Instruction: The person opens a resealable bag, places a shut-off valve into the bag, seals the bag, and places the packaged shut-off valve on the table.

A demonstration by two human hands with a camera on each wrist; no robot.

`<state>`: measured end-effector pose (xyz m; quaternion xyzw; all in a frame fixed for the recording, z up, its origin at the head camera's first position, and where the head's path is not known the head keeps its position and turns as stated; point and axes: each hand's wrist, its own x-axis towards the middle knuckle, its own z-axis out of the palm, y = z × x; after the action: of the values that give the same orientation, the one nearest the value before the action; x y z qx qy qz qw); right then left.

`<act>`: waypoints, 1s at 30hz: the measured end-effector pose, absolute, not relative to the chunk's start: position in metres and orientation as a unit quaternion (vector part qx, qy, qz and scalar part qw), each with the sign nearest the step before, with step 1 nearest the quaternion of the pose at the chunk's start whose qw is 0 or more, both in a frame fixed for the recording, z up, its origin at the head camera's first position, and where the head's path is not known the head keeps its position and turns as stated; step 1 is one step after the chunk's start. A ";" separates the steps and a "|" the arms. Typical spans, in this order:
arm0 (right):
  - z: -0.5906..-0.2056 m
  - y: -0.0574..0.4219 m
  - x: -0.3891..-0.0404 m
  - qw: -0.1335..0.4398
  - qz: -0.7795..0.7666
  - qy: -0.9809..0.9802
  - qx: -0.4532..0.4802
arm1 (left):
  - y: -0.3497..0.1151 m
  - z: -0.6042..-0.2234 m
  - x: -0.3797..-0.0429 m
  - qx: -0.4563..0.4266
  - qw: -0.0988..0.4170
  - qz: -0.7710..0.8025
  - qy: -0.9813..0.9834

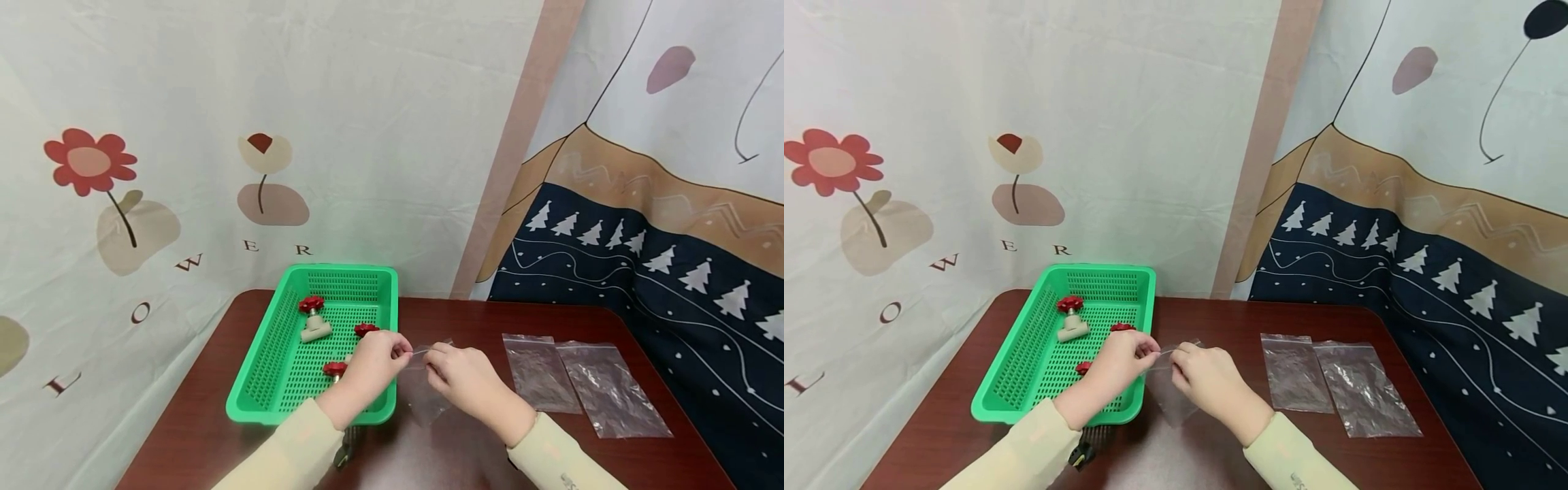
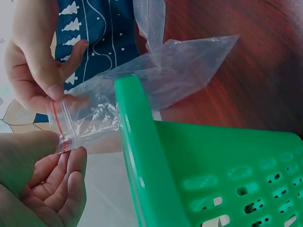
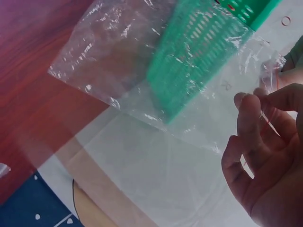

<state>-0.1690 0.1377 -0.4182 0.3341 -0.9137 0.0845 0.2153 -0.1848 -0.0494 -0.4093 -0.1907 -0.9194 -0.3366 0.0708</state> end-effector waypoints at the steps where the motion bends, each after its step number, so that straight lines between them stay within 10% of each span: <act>1: -0.418 0.138 -0.169 0.208 0.092 -0.915 0.333 | -0.049 -0.409 -0.185 -0.191 0.071 -0.338 -0.919; 30: -0.417 0.150 -0.166 0.305 0.099 -0.840 0.437 | -0.063 -0.403 -0.196 -0.136 0.019 -0.392 -0.910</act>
<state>-0.1661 0.1505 -0.4169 0.4371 -0.8402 0.0990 0.3053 -0.1958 -0.0632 -0.4032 -0.1356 -0.9096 -0.3924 0.0192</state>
